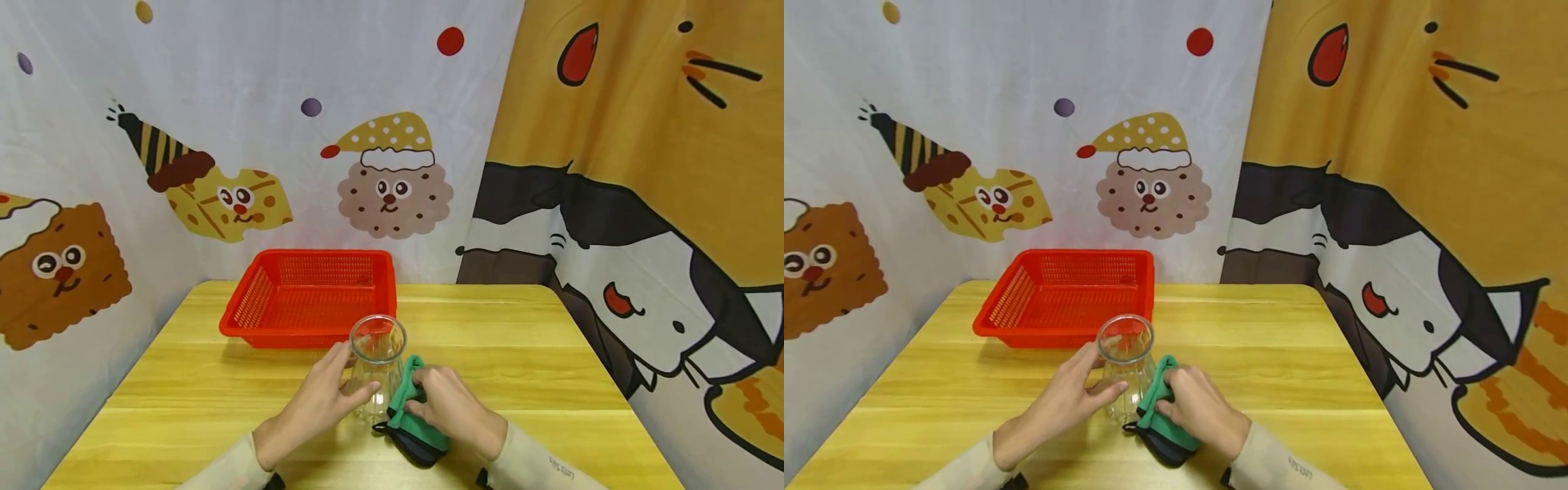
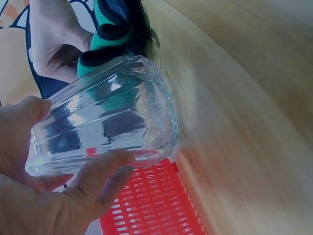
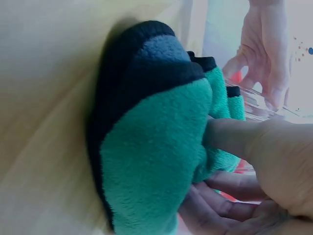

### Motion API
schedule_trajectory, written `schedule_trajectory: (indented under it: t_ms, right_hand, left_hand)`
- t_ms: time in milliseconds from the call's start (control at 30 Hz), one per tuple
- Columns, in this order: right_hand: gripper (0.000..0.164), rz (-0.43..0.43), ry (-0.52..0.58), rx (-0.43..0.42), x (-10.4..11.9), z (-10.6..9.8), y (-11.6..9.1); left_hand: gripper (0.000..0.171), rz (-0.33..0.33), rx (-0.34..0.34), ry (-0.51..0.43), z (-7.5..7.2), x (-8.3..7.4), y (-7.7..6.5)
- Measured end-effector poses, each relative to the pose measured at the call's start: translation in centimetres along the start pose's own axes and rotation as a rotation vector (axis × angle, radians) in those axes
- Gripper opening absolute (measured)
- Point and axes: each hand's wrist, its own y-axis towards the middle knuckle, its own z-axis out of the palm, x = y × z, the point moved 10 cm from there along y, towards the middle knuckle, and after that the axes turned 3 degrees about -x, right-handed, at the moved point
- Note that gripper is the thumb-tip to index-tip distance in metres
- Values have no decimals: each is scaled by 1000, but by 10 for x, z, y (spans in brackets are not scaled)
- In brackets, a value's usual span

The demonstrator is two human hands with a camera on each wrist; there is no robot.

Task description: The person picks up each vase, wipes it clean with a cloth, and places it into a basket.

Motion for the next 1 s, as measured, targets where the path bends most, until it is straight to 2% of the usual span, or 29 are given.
schedule_trajectory:
  t_ms: [200, 433, 733, 1000]
  right_hand:
    - [30, -18, 1, -53, 0, -3, -3]
    - [37, -34, 29, -80, 1, -6, -3]
    - [27, -44, 80, -126, 3, -12, -2]
    - [18, -49, 119, -152, 5, -17, -3]
  left_hand:
    - [71, -20, 1, 2, 1, 1, 1]
    - [72, -21, 1, 4, 2, 2, 1]
    - [71, 4, -11, -12, 0, 0, 2]
    - [71, 15, -7, 14, -1, 0, 2]
